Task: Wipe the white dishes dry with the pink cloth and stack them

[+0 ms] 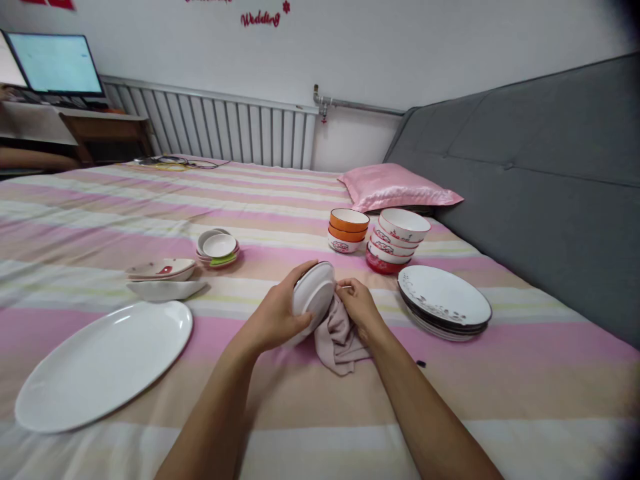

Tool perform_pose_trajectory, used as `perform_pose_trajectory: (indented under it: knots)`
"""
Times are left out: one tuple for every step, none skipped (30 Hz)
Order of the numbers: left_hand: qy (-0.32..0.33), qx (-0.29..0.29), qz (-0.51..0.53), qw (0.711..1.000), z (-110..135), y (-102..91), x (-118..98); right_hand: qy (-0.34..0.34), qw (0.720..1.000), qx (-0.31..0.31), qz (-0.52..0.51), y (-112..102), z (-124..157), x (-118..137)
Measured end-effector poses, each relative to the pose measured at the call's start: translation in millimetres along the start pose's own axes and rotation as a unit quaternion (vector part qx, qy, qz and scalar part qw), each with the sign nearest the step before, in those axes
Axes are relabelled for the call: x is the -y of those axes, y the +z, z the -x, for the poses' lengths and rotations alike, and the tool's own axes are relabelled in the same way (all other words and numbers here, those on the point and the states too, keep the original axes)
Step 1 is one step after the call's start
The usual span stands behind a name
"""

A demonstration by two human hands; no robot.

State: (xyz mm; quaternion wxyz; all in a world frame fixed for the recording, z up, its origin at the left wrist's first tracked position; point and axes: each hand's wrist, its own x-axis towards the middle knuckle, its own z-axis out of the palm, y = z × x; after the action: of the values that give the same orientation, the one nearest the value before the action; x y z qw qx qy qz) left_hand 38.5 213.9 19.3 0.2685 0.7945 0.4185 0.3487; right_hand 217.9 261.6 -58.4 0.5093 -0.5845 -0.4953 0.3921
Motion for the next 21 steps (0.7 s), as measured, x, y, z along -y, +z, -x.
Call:
perform_pose_trajectory:
  knots:
    - [-0.001, -0.004, -0.001, 1.000, 0, 0.2, 0, -0.003, 0.999, 0.002, 0.034, 0, 0, -1]
    - [-0.004, -0.008, -0.003, 1.000, -1, 0.4, 1, -0.007, 0.998, 0.010, 0.066, 0, 0, -2]
    - [-0.007, -0.012, -0.005, 1.000, -1, 0.5, 1, -0.013, 0.995, 0.020, 0.098, 0, 1, -3]
    - [-0.009, -0.015, -0.007, 1.000, -1, 0.6, 1, -0.019, 0.991, 0.033, 0.128, 0, 2, -2]
    - [-0.009, -0.018, -0.010, 1.000, -1, 0.6, 1, -0.025, 0.986, 0.047, 0.156, -1, 3, -1]
    - [-0.009, -0.022, -0.012, 1.000, -2, 0.5, 2, -0.030, 0.981, 0.062, 0.181, -2, 4, 1]
    - [-0.008, -0.025, -0.014, 1.000, -2, 0.4, 2, -0.033, 0.976, 0.075, 0.203, -2, 5, 3]
    - [-0.007, -0.028, -0.015, 0.999, -2, 0.3, 2, -0.036, 0.971, 0.088, 0.222, -3, 7, 6]
    - [-0.008, -0.030, -0.016, 0.999, -2, 0.2, 3, -0.039, 0.966, 0.101, 0.236, -4, 8, 8]
    - [-0.010, -0.032, -0.016, 0.999, -2, 0.1, 3, -0.044, 0.961, 0.113, 0.247, -5, 9, 10]
    - [-0.012, -0.032, -0.017, 0.999, -2, -0.1, 4, -0.050, 0.958, 0.123, 0.253, -6, 10, 12]
    - [-0.013, -0.032, -0.017, 0.999, -2, -0.2, 4, -0.055, 0.956, 0.133, 0.254, -7, 11, 13]
    - [-0.013, -0.032, -0.017, 0.999, -2, -0.4, 5, -0.057, 0.956, 0.140, 0.250, -7, 12, 13]
    - [-0.011, -0.032, -0.016, 0.999, -2, -0.5, 5, -0.057, 0.958, 0.143, 0.240, -8, 12, 13]
    - [-0.009, -0.033, -0.015, 0.999, -2, -0.6, 6, -0.054, 0.962, 0.141, 0.226, -8, 11, 12]
    - [-0.007, -0.034, -0.014, 0.999, -1, -0.7, 6, -0.052, 0.967, 0.134, 0.208, -8, 11, 11]
    - [-0.005, -0.035, -0.012, 0.999, -1, -0.8, 6, -0.051, 0.973, 0.123, 0.188, -8, 10, 10]
    - [-0.005, -0.034, -0.010, 0.999, -1, -0.9, 6, -0.053, 0.978, 0.109, 0.167, -8, 9, 10]
    - [-0.006, -0.033, -0.009, 0.999, -1, -0.9, 5, -0.059, 0.983, 0.094, 0.148, -7, 7, 10]
    - [-0.007, -0.031, -0.008, 0.999, -1, -0.9, 5, -0.069, 0.986, 0.080, 0.130, -7, 6, 10]
    - [-0.008, -0.029, -0.007, 1.000, -1, -0.8, 4, -0.082, 0.988, 0.068, 0.113, -7, 6, 11]
